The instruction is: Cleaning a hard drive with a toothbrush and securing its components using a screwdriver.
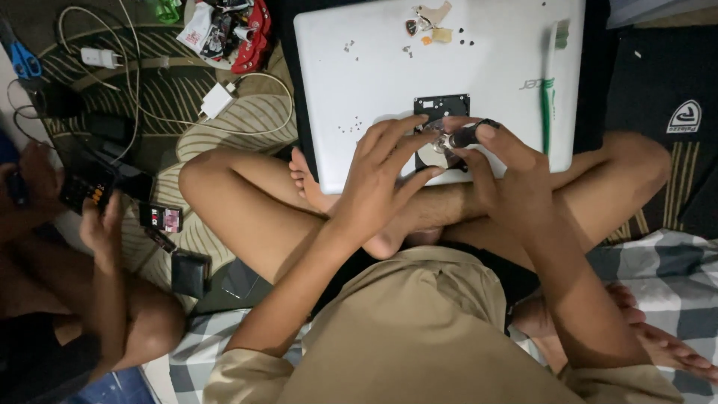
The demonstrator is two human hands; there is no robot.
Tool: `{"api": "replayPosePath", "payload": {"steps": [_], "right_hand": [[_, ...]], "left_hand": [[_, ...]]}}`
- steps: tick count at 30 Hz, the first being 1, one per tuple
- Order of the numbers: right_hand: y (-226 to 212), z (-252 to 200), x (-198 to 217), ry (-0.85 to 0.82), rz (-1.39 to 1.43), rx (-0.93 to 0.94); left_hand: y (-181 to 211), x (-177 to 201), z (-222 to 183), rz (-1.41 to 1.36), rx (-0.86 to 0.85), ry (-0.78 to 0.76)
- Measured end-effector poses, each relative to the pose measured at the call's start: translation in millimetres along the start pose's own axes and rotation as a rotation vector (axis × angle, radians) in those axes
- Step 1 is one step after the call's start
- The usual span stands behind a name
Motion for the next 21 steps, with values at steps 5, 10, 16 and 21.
{"api": "replayPosePath", "payload": {"steps": [5,10,16,21], "right_hand": [[19.5,-13.2,-6.1,0.024,-0.031,0.023],[13.1,-7.4,-4.5,0.087,-0.065,0.017],[19.2,-8.9,-12.2,-0.015,0.16,0.129],[32.7,-16.8,-17.7,0.034,0.159,0.149]], "left_hand": [[-1.3,-3.1,-0.8,0.091,-0.063,0.031],[-3.0,-6.0,1.3,0.14,-0.082,0.043],[-1.4,-4.7,0.1,0.156,-0.071,0.059],[-0.7,-4.2,-0.4,0.169,-0.096,0.082]]}}
Point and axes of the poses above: each hand's wrist, its own z-axis towards the middle knuckle, its own x-axis out of the back of the hand, y = z × x, the point moved 5 cm from there along z, towards the middle knuckle, and after that the axes turned 15 degrees about -y, right-handed, at the moved point
